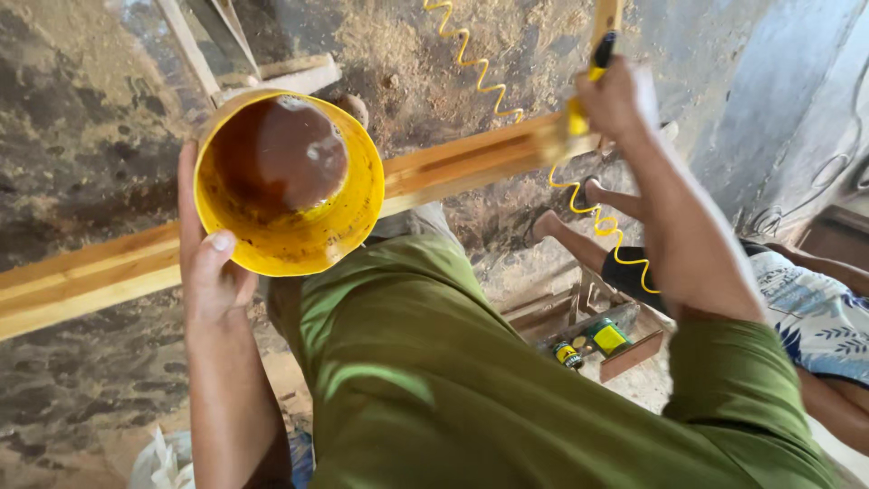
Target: The person applies a dark liquid finish to a wooden frame using a brush. They repeatedly dip the brush into a yellow container and stroke the finish along the frame's length.
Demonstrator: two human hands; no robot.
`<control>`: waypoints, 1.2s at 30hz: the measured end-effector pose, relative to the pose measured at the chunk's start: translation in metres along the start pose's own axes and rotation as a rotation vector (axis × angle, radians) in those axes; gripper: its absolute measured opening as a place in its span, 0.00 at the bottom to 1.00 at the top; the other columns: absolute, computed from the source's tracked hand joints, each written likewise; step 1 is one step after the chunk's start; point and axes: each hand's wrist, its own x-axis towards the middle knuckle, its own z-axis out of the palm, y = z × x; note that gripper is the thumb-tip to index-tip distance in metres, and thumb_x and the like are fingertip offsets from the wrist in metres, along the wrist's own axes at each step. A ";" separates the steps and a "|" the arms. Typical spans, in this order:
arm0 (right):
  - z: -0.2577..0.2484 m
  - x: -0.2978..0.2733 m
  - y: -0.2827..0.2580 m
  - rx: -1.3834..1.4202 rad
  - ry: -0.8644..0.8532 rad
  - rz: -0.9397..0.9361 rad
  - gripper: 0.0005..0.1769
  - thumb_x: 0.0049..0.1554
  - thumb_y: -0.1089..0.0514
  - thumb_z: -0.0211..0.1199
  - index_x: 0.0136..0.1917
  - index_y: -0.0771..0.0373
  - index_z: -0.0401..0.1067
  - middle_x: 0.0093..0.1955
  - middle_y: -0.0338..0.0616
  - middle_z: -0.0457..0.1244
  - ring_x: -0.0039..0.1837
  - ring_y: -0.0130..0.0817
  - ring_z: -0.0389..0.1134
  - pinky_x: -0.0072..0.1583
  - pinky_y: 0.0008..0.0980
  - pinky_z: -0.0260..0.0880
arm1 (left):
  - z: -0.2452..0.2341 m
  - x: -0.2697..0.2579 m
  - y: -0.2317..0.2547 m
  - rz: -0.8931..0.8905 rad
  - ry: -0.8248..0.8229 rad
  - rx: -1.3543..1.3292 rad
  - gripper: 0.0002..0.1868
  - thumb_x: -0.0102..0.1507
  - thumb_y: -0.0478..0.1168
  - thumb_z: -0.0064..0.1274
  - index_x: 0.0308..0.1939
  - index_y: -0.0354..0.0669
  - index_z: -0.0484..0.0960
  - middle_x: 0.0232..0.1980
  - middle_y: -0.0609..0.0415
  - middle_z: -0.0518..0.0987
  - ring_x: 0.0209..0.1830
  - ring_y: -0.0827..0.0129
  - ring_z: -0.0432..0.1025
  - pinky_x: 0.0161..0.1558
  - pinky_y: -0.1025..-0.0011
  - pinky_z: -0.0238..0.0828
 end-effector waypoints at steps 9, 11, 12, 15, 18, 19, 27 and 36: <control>-0.023 -0.005 -0.039 -0.322 -0.189 -0.324 0.16 0.61 0.46 0.63 0.48 0.63 0.76 0.36 0.58 0.67 0.37 0.58 0.69 0.43 0.52 0.71 | 0.019 0.012 -0.006 -0.061 -0.058 0.073 0.66 0.57 0.53 0.66 0.86 0.38 0.37 0.87 0.39 0.50 0.89 0.49 0.50 0.86 0.54 0.50; -0.025 0.003 -0.043 -0.355 -0.217 -0.340 0.16 0.62 0.46 0.63 0.50 0.62 0.76 0.36 0.59 0.67 0.38 0.58 0.69 0.44 0.52 0.71 | 0.022 0.013 -0.006 -0.056 -0.063 0.078 0.67 0.57 0.54 0.66 0.86 0.38 0.36 0.88 0.39 0.50 0.89 0.50 0.49 0.86 0.54 0.48; -0.027 0.009 -0.042 -0.350 -0.206 -0.311 0.17 0.62 0.46 0.62 0.50 0.62 0.76 0.37 0.59 0.67 0.39 0.58 0.70 0.44 0.52 0.71 | 0.024 0.014 -0.006 -0.051 -0.063 0.080 0.67 0.57 0.54 0.67 0.86 0.38 0.36 0.88 0.39 0.49 0.89 0.50 0.49 0.87 0.54 0.47; -0.018 0.014 -0.032 -0.334 -0.256 -0.266 0.17 0.63 0.46 0.61 0.51 0.62 0.76 0.35 0.57 0.66 0.36 0.55 0.70 0.42 0.51 0.71 | 0.023 0.006 -0.004 -0.077 -0.047 0.101 0.68 0.55 0.56 0.67 0.85 0.39 0.36 0.85 0.37 0.52 0.86 0.49 0.52 0.83 0.53 0.50; -0.013 0.026 -0.019 -0.319 -0.260 -0.309 0.17 0.60 0.48 0.61 0.52 0.63 0.75 0.36 0.57 0.67 0.36 0.53 0.70 0.41 0.50 0.71 | 0.021 0.011 -0.007 -0.044 -0.053 0.104 0.68 0.56 0.56 0.68 0.86 0.36 0.37 0.87 0.39 0.49 0.89 0.52 0.48 0.86 0.56 0.46; -0.009 0.028 -0.019 -0.308 -0.267 -0.341 0.17 0.59 0.48 0.62 0.52 0.64 0.75 0.37 0.58 0.67 0.36 0.53 0.70 0.41 0.49 0.71 | 0.021 0.008 -0.005 -0.037 -0.049 0.114 0.68 0.57 0.56 0.68 0.86 0.36 0.37 0.88 0.38 0.49 0.89 0.52 0.49 0.86 0.56 0.46; 0.043 -0.005 -0.111 -0.280 -0.442 -0.204 0.17 0.58 0.47 0.58 0.56 0.54 0.76 0.44 0.57 0.68 0.42 0.54 0.69 0.42 0.54 0.69 | 0.021 -0.002 0.004 -0.031 -0.026 0.094 0.69 0.56 0.58 0.68 0.85 0.37 0.37 0.86 0.38 0.51 0.87 0.50 0.50 0.85 0.55 0.48; 0.142 -0.011 -0.152 0.276 -0.287 -0.057 0.30 0.56 0.38 0.67 0.52 0.69 0.74 0.42 0.54 0.69 0.42 0.39 0.70 0.44 0.39 0.71 | 0.013 -0.006 0.012 0.013 -0.018 0.021 0.61 0.59 0.53 0.67 0.85 0.40 0.43 0.83 0.46 0.59 0.81 0.57 0.57 0.82 0.57 0.58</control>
